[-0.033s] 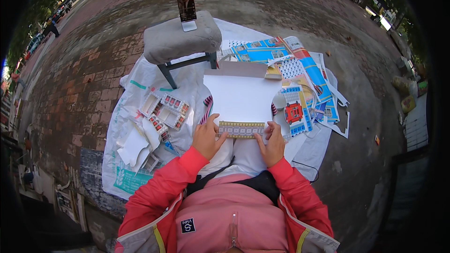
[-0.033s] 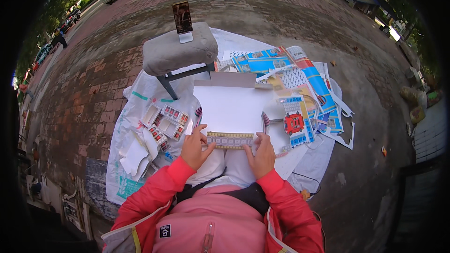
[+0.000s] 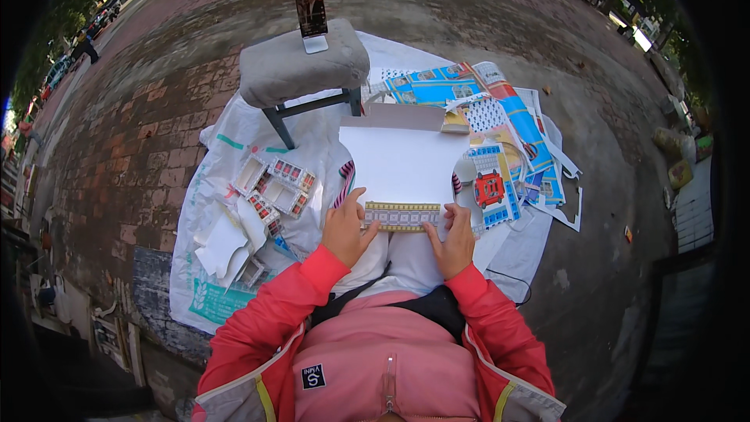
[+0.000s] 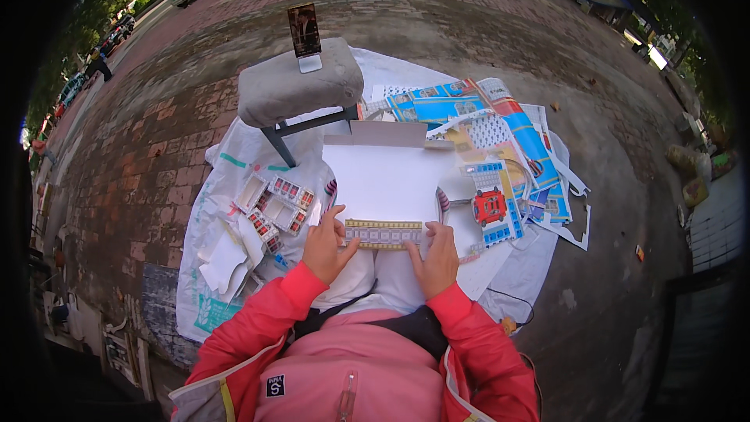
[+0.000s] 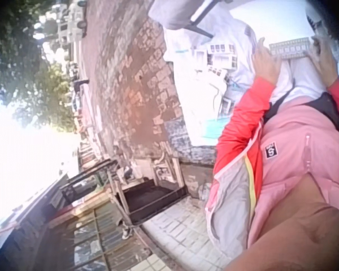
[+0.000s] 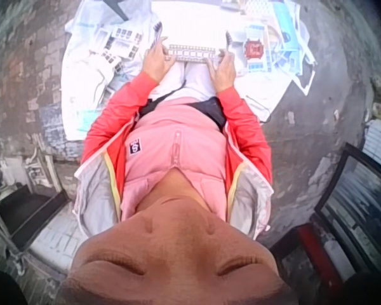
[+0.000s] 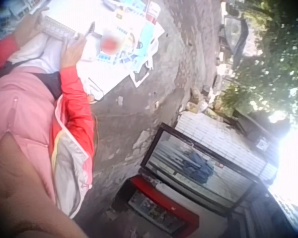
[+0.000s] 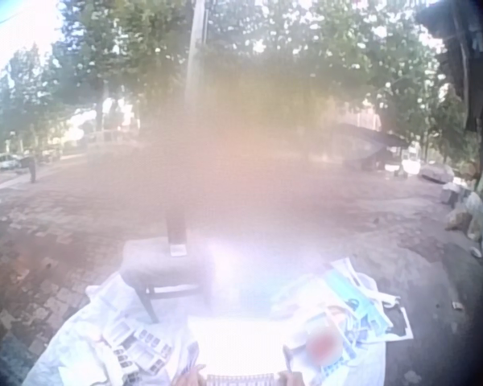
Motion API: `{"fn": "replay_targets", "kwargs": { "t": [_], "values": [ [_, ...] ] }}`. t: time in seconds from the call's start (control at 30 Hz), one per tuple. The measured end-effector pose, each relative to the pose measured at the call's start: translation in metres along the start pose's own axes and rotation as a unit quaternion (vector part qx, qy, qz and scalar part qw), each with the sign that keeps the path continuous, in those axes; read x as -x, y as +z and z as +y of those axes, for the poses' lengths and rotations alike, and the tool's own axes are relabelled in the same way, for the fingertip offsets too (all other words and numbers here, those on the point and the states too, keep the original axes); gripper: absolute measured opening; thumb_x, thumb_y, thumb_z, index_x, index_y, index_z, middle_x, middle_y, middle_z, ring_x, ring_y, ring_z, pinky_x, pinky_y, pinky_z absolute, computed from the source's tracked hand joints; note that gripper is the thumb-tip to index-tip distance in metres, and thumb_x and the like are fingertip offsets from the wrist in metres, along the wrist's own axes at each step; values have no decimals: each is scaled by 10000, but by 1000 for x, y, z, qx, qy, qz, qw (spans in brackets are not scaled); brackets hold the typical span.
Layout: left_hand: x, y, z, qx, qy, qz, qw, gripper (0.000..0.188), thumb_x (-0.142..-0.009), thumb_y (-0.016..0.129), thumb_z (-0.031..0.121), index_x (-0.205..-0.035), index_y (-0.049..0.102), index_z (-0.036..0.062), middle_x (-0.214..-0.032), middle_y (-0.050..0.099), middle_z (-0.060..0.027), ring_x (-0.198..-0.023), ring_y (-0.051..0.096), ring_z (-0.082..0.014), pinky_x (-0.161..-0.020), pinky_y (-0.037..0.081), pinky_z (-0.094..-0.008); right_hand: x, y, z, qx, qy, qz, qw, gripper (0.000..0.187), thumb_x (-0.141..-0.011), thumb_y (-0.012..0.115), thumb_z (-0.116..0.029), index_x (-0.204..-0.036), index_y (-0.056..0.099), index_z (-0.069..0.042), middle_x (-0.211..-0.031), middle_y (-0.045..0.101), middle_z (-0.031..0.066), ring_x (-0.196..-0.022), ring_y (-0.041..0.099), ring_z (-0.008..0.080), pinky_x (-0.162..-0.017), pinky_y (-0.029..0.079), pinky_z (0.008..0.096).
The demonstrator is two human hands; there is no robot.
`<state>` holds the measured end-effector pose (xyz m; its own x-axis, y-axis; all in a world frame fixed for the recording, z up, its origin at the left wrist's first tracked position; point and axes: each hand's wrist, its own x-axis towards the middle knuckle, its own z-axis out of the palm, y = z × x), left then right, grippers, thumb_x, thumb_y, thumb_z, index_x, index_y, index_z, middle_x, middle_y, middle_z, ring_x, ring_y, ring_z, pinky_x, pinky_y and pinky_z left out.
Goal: The person sits on the ground and assembles a paper model by folding and interlocking pre-cut pieces. They handle multiple sheets, fold along perforated lines, and connect components to form a three-dimensional structure.
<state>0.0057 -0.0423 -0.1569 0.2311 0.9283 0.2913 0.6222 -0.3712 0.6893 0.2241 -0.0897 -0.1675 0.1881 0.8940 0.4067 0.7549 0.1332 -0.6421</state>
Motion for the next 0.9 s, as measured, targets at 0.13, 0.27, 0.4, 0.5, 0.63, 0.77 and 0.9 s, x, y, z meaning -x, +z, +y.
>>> {"fn": "replay_targets", "kwargs": {
  "t": [0.13, 0.27, 0.4, 0.5, 0.63, 0.77, 0.9],
  "values": [
    [0, 4, 7, -160, 158, 21, 974, 414, -815, 656, 85, -1217, 565, 45, -1208, 567, -123, -1107, 526, -311, -948, 391, -439, -3, 1, -6, 196, -191, -3, 962, 396, -761, 684, -27, -1139, 568, -18, -1213, 558, 146, -1068, 560, 287, -924, 445, 411],
    [5, 12, 6, -232, 255, -40, 938, 489, -815, 628, 112, -1283, 530, 14, -1341, 525, -150, -1270, 472, -315, -1100, 320, -476, -1, 7, -13, 184, -231, -116, 948, 471, -785, 617, -57, -1247, 547, 4, -1330, 528, 133, -1268, 474, 307, -1109, 327, 424],
    [1, 17, 4, -281, 288, -29, 915, 464, -839, 567, 139, -1269, 541, -34, -1340, 535, -169, -1271, 495, -290, -1133, 298, -474, -6, 15, -23, 240, -262, -110, 928, 461, -801, 584, -63, -1251, 541, 25, -1326, 536, 144, -1193, 517, 289, -1033, 387, 414],
    [-15, 9, 7, -282, 298, -39, 911, 428, -845, 553, 133, -1242, 560, -26, -1280, 586, -166, -1211, 555, -261, -1120, 327, -450, -26, 14, -31, 263, -286, -107, 915, 441, -809, 567, -79, -1236, 549, 31, -1278, 571, 136, -1090, 557, 272, -972, 416, 400],
    [-44, -15, 22, -260, 312, -23, 914, 341, -832, 550, 113, -1149, 597, -4, -1109, 664, -133, -1064, 637, -231, -1066, 396, -426, -59, -3, -47, 273, -312, -124, 901, 318, -810, 556, -84, -1110, 585, 18, -1087, 635, 105, -943, 584, 235, -954, 419, 389],
    [-66, -39, 42, -288, 298, -76, 907, 212, -808, 565, 90, -1008, 611, 41, -902, 688, -90, -904, 677, -211, -984, 465, -414, -90, -32, -62, 310, -362, -148, 867, 133, -801, 553, -67, -925, 575, -25, -854, 622, 86, -858, 585, 216, -985, 413, 399],
    [-85, -64, 51, -322, 315, -72, 890, 54, -790, 580, 86, -842, 581, 74, -736, 640, -57, -775, 664, -211, -930, 493, -399, -112, -61, -65, 354, -397, -113, 839, 28, -770, 556, -58, -749, 564, -40, -706, 594, 105, -800, 584, 249, -982, 419, 422]
  ]
}}
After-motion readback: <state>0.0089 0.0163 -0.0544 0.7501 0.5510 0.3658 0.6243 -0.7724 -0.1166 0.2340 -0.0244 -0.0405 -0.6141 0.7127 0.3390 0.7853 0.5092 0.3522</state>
